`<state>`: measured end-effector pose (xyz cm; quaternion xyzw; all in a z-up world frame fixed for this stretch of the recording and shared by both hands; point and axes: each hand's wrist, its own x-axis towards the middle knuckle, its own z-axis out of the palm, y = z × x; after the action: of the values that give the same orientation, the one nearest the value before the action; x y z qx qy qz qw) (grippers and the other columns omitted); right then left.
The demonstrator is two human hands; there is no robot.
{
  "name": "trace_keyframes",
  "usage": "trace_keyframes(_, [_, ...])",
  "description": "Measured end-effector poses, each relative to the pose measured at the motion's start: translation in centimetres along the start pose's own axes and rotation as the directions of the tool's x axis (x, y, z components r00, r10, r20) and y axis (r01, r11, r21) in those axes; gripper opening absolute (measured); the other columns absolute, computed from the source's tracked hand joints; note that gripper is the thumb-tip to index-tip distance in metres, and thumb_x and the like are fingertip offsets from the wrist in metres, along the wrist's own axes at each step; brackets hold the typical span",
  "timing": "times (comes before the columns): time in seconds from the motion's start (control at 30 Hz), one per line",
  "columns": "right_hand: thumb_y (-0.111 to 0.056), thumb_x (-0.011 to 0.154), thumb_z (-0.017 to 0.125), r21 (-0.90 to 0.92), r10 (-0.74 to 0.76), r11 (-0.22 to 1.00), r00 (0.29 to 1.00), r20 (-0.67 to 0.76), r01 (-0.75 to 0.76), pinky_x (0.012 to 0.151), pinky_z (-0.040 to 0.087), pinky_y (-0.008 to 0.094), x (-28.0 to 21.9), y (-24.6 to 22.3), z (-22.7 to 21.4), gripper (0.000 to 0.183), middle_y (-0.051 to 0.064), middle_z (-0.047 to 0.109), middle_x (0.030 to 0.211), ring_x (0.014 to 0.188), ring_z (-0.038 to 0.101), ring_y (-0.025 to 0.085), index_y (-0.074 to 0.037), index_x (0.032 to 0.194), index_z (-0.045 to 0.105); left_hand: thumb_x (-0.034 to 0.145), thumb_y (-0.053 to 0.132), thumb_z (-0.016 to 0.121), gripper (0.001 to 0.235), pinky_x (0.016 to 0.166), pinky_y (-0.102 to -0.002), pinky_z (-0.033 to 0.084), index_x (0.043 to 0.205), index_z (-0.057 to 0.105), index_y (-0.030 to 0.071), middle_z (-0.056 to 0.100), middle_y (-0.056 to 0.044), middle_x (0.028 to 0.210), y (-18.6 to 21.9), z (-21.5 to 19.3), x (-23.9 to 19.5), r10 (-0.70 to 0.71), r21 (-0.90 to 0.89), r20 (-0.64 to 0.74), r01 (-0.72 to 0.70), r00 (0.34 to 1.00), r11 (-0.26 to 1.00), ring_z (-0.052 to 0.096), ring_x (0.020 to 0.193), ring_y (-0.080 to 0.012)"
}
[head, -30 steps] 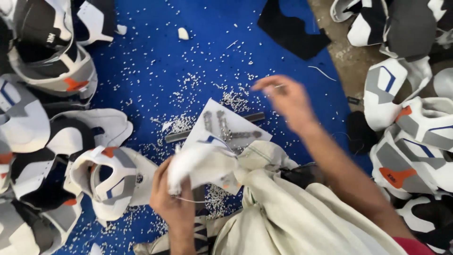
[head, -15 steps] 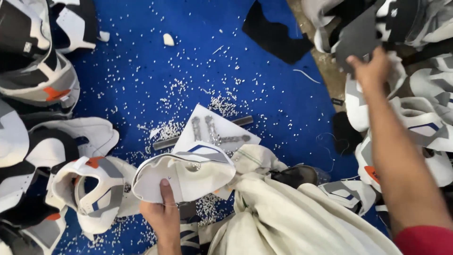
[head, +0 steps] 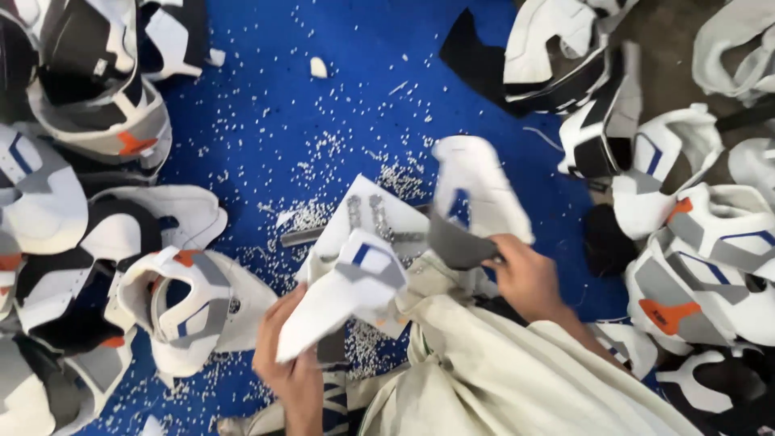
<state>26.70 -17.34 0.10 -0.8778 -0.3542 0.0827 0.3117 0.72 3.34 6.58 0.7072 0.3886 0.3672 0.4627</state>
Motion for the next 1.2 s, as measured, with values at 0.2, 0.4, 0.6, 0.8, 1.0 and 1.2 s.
trace_keyframes(0.2, [-0.013,0.079,0.077,0.052,0.033,0.998,0.983,0.178,-0.043,0.07,0.052,0.046,0.7,2.7,3.9,0.033,0.015,0.068,0.102,0.091,0.067,0.04,-0.008,0.109,0.062,0.09,0.004,0.064,0.029,0.101,-0.036,0.052,0.118,0.069,-0.002,0.072,-0.019,0.122,-0.6,0.5,0.3,0.048,0.172,0.098,-0.065,0.994,0.983,0.071,0.116,-0.0304])
trace_keyframes(0.4, [-0.013,0.078,0.08,0.021,0.08,0.996,0.947,0.312,-0.091,0.067,0.051,0.045,2.8,-0.6,1.4,0.036,0.014,0.068,0.093,0.081,0.067,0.037,-0.007,0.109,0.063,0.095,0.008,0.062,0.025,0.098,-0.037,0.054,0.117,0.068,-0.001,0.071,-0.02,0.12,-1.6,0.4,1.0,0.104,0.141,0.015,-0.105,0.994,0.984,0.071,0.114,-0.0329])
trace_keyframes(0.6, [-0.007,0.082,0.077,0.071,-0.104,0.992,0.993,0.053,0.1,0.066,0.053,0.041,5.0,-3.1,1.5,0.03,0.012,0.068,0.099,0.08,0.068,0.034,-0.006,0.11,0.066,0.098,0.013,0.063,0.024,0.096,-0.037,0.055,0.117,0.068,-0.001,0.072,-0.019,0.117,-1.6,0.6,0.9,0.124,0.145,0.017,-0.125,0.992,0.981,0.071,0.113,-0.0332])
trace_keyframes(0.8, [-0.006,0.088,0.076,-0.037,-0.296,0.955,0.953,-0.067,0.294,0.07,0.055,0.041,11.8,-2.7,4.1,0.025,0.01,0.069,0.106,0.087,0.07,0.034,-0.008,0.111,0.068,0.097,0.01,0.062,0.024,0.095,-0.038,0.056,0.118,0.068,-0.001,0.073,-0.018,0.118,-1.3,0.3,0.8,0.135,0.173,0.037,-0.14,0.99,0.975,0.07,0.115,-0.0338])
trace_keyframes(1.0, [-0.007,0.09,0.077,-0.146,-0.357,0.927,0.932,-0.068,0.345,0.074,0.056,0.043,18.6,1.2,7.4,0.026,0.009,0.069,0.108,0.092,0.07,0.034,-0.011,0.115,0.068,0.096,0.009,0.062,0.026,0.096,-0.038,0.057,0.12,0.068,-0.001,0.072,-0.019,0.12,-1.6,0.7,0.7,0.087,0.159,0.03,-0.09,0.996,0.983,0.07,0.116,-0.0333])
trace_keyframes(1.2, [-0.01,0.089,0.077,0.275,-0.212,0.942,0.976,0.046,0.191,0.085,0.056,0.039,17.5,-3.8,3.9,0.046,0.013,0.065,0.132,0.109,0.068,0.033,-0.008,0.133,0.064,0.093,0.006,0.062,0.031,0.098,-0.037,0.056,0.123,0.068,-0.001,0.071,-0.018,0.122,0.5,0.6,1.6,0.092,0.115,0.037,-0.096,0.995,0.989,0.071,0.116,-0.0318])
